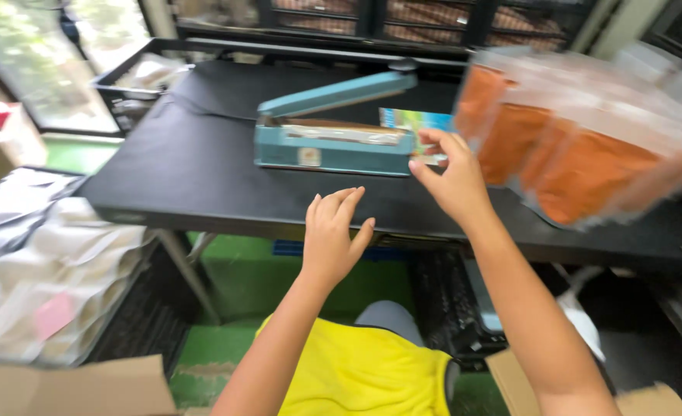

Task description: Sealing food pouches with a heat sealer and packing them into a cardboard box

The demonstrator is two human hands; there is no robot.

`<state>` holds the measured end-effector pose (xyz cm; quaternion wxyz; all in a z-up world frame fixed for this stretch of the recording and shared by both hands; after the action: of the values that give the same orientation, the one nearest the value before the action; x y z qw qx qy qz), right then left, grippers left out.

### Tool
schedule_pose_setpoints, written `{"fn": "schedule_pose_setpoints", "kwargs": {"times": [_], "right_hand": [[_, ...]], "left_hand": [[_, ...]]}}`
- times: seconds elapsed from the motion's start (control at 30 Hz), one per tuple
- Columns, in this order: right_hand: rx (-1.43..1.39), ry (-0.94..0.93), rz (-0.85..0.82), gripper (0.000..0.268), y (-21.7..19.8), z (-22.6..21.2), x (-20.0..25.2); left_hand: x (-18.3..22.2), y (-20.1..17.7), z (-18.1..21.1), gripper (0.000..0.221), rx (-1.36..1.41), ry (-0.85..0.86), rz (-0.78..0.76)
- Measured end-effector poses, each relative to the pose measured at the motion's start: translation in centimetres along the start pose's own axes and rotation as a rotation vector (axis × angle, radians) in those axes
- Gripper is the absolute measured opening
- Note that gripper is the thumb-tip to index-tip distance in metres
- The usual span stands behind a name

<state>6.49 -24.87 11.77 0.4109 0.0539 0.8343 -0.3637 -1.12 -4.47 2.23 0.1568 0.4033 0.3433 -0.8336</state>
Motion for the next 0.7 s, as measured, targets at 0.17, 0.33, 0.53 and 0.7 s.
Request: {"fn": "schedule_pose_setpoints", "kwargs": {"times": [0.17, 0.33, 0.53, 0.7], "right_hand": [[-0.11, -0.039, -0.132, 0.043, 5.4, -7.0, 0.3], [-0.174, -0.084, -0.237, 0.041, 10.7, -13.9, 0.4], [-0.237, -0.136, -0.431, 0.038, 18.6, -20.9, 1.2], [-0.308, -0.193, -0.601, 0.035, 26.4, -26.8, 3.1]], "left_hand": [[1.6, -9.1, -2.7, 0.051, -0.039, 0.01, 0.169], [5.0, -17.4, -6.0, 0.047, -0.122, -0.066, 0.281], [12.2, -25.8, -11.5, 0.041, -0.194, -0.282, 0.423], [20.6, -31.6, -16.6, 0.038, -0.255, -0.505, 0.519]]}}
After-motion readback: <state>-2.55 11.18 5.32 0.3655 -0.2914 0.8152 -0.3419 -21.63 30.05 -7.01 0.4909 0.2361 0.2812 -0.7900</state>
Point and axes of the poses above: each hand's wrist, its own x-axis away from the middle knuckle, its own y-axis out of the palm, z = x × y, the point moved 7 cm from there along -x, towards the middle knuckle, and after that the axes turned 7 degrees about x, right-handed, at the moved point
